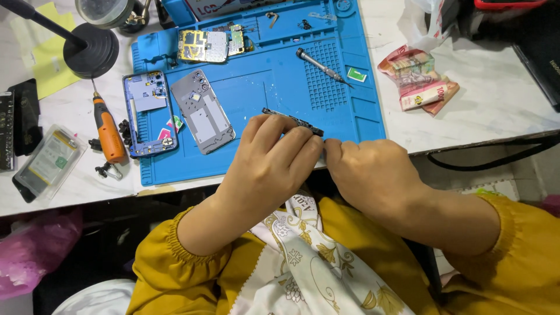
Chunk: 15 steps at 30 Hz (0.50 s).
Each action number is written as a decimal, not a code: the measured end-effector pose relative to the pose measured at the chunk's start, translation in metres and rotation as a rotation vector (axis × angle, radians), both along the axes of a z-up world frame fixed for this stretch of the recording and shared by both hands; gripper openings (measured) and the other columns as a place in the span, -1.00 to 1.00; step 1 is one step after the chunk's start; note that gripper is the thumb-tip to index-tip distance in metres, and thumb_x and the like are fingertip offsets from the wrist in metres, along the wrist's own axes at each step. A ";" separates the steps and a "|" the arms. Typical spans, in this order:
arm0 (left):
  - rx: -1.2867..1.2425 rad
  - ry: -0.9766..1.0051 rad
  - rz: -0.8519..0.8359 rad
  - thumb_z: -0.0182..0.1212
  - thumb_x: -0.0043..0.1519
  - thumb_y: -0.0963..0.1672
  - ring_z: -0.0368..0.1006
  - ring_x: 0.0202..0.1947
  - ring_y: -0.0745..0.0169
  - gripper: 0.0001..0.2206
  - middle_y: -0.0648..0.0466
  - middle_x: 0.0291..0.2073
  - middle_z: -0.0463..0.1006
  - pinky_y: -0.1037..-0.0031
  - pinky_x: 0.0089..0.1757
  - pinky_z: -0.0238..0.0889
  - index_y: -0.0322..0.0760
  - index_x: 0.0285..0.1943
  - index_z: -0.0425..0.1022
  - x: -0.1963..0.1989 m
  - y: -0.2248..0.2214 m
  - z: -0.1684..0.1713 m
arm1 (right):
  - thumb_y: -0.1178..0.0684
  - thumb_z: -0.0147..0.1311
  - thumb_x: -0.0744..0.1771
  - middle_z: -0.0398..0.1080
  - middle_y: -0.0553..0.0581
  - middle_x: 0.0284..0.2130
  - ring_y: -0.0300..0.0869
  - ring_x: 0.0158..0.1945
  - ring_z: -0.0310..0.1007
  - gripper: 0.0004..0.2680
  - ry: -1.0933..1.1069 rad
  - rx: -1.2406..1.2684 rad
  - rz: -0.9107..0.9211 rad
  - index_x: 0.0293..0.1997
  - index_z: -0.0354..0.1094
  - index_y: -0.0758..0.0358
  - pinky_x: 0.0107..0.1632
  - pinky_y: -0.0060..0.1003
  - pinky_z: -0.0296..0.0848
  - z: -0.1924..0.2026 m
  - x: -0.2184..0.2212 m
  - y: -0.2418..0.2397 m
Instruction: Repairing a mobile phone by prying components from the frame and applying adhesive
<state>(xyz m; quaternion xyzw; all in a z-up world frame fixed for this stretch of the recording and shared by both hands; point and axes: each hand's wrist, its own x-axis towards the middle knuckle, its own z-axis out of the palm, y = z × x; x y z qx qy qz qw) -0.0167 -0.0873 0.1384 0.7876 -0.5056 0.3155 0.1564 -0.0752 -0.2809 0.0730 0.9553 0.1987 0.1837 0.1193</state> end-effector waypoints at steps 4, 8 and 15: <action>0.010 -0.017 0.015 0.09 0.32 -0.37 0.30 -0.30 0.09 -0.80 0.04 -0.37 0.37 0.33 -0.23 0.22 -0.30 -0.30 0.34 0.002 -0.001 0.001 | 0.11 -0.01 0.28 0.36 -0.13 -0.67 -0.13 -0.64 0.43 -0.94 0.139 -0.010 -0.039 -0.34 0.21 -0.02 -0.59 -0.19 0.31 0.005 0.010 -0.010; 0.019 0.017 0.000 0.06 0.36 -0.33 0.28 -0.31 0.05 -0.82 0.03 -0.36 0.36 0.30 -0.23 0.20 -0.31 -0.29 0.35 0.003 -0.002 0.001 | 0.14 -0.03 0.30 0.35 -0.10 -0.65 -0.11 -0.64 0.42 -0.94 0.106 0.060 0.026 -0.34 0.20 0.02 -0.60 -0.17 0.29 0.002 0.010 -0.010; 0.017 0.036 -0.027 0.03 0.38 -0.34 0.26 -0.31 0.04 -0.81 0.00 -0.36 0.37 0.31 -0.24 0.18 -0.34 -0.30 0.34 0.002 -0.001 0.003 | 0.09 -0.10 0.34 0.36 0.06 -0.66 0.21 -0.60 0.43 -1.00 0.438 0.225 0.009 -0.24 0.20 0.06 -0.60 0.12 0.26 0.008 0.024 -0.020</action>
